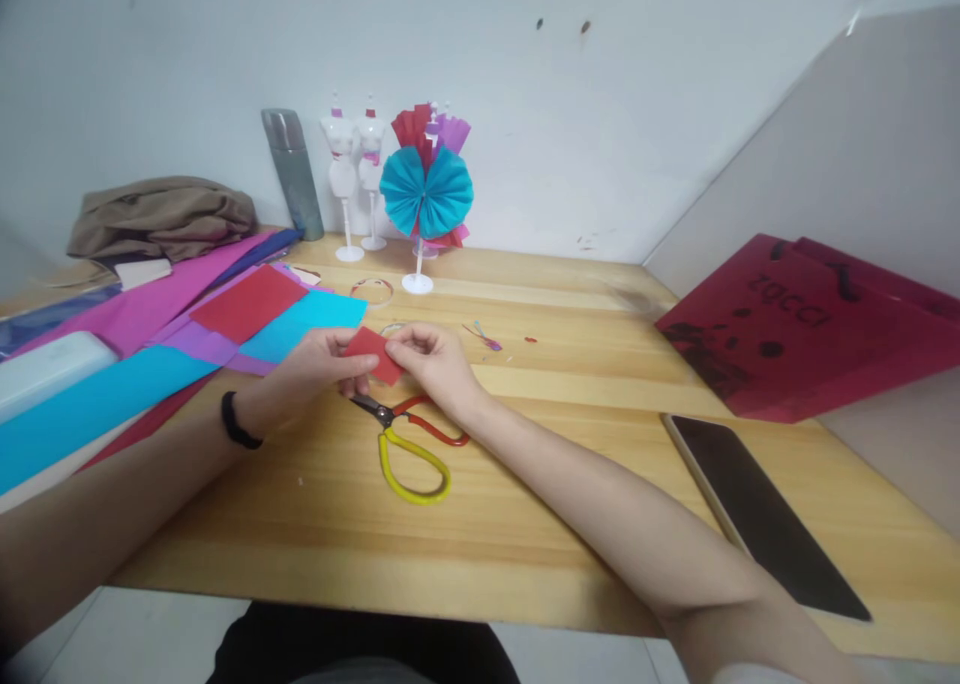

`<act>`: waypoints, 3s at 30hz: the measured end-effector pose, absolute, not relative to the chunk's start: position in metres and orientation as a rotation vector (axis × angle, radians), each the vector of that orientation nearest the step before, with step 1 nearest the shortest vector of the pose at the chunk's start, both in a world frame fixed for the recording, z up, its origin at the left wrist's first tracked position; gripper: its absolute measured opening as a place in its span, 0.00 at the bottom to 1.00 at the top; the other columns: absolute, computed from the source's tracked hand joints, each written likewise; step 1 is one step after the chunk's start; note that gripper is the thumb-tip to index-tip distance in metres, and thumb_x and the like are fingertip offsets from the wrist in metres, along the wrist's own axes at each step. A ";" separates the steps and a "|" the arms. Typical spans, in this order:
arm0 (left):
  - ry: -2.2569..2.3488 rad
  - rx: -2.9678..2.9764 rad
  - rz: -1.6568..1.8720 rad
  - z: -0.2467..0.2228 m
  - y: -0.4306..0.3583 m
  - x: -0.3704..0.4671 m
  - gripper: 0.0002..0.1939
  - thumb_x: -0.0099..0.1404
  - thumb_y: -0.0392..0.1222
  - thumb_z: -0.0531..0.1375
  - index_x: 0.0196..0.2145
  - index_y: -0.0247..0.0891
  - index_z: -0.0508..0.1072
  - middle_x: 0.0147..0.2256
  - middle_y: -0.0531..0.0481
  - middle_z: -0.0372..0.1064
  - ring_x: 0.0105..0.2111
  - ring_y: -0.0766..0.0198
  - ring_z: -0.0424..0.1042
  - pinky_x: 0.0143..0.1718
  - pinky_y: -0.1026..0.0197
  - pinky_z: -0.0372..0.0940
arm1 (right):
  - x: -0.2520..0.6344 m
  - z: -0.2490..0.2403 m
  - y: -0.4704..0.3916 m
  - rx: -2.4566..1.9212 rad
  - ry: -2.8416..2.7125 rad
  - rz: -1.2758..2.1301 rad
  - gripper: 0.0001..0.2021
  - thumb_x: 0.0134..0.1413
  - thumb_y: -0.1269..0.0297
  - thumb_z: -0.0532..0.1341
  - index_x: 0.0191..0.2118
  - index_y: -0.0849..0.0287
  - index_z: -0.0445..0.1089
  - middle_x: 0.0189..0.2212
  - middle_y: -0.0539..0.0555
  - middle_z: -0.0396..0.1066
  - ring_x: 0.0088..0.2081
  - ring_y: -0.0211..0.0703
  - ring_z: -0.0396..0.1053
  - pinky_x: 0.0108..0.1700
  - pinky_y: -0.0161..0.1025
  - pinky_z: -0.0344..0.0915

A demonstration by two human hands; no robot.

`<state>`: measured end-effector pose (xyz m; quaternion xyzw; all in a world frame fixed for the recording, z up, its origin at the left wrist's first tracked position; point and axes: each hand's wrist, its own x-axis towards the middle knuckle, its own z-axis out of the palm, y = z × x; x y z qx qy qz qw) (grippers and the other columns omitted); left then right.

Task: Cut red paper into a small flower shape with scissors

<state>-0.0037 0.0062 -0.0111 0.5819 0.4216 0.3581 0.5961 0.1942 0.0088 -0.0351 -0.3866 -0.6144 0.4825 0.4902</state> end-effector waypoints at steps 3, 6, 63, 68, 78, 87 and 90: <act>0.965 1.269 0.817 -0.013 0.005 -0.003 0.20 0.50 0.52 0.79 0.29 0.35 0.80 0.21 0.48 0.78 0.20 0.67 0.72 0.22 0.68 0.64 | 0.193 -0.036 0.008 -0.941 -1.345 1.223 0.15 0.48 0.50 0.76 0.29 0.55 0.77 0.24 0.49 0.77 0.27 0.39 0.70 0.33 0.38 0.68; 0.976 1.205 0.855 -0.013 0.003 -0.001 0.20 0.50 0.51 0.80 0.29 0.35 0.79 0.21 0.48 0.78 0.20 0.67 0.73 0.22 0.69 0.63 | 0.192 -0.037 0.007 -0.932 -1.293 1.264 0.15 0.46 0.52 0.78 0.29 0.55 0.77 0.24 0.48 0.77 0.25 0.38 0.69 0.32 0.37 0.67; 0.903 1.569 1.244 -0.011 0.007 -0.010 0.06 0.56 0.41 0.70 0.30 0.40 0.88 0.26 0.50 0.82 0.24 0.65 0.75 0.29 0.63 0.74 | 0.196 -0.032 0.005 -0.877 -1.245 1.573 0.22 0.42 0.46 0.82 0.28 0.57 0.78 0.22 0.51 0.79 0.19 0.35 0.70 0.25 0.33 0.66; 0.894 1.534 1.226 -0.013 0.009 -0.011 0.06 0.57 0.42 0.71 0.32 0.39 0.88 0.23 0.51 0.79 0.24 0.63 0.76 0.29 0.62 0.74 | 0.196 -0.032 0.007 -0.879 -1.226 1.532 0.22 0.48 0.44 0.79 0.28 0.57 0.77 0.24 0.53 0.81 0.20 0.37 0.72 0.24 0.34 0.65; 0.865 1.283 1.109 -0.016 0.006 -0.003 0.15 0.51 0.46 0.79 0.31 0.37 0.82 0.19 0.53 0.75 0.21 0.64 0.74 0.25 0.64 0.69 | 0.196 -0.031 0.009 -0.862 -1.289 1.333 0.19 0.44 0.51 0.81 0.35 0.54 0.77 0.21 0.45 0.75 0.22 0.37 0.71 0.28 0.36 0.68; 0.857 1.226 1.093 -0.018 0.004 -0.003 0.15 0.51 0.47 0.78 0.28 0.37 0.80 0.22 0.51 0.77 0.22 0.64 0.75 0.25 0.65 0.68 | 0.196 -0.034 0.012 -0.861 -1.245 1.336 0.19 0.41 0.52 0.82 0.30 0.54 0.75 0.18 0.44 0.74 0.20 0.36 0.69 0.26 0.35 0.66; 0.851 1.184 1.106 -0.016 0.004 -0.002 0.14 0.50 0.46 0.78 0.30 0.37 0.83 0.23 0.51 0.78 0.21 0.65 0.75 0.24 0.65 0.67 | 0.195 -0.034 0.013 -0.843 -1.222 1.358 0.19 0.40 0.53 0.83 0.29 0.55 0.75 0.18 0.44 0.74 0.20 0.36 0.70 0.28 0.35 0.67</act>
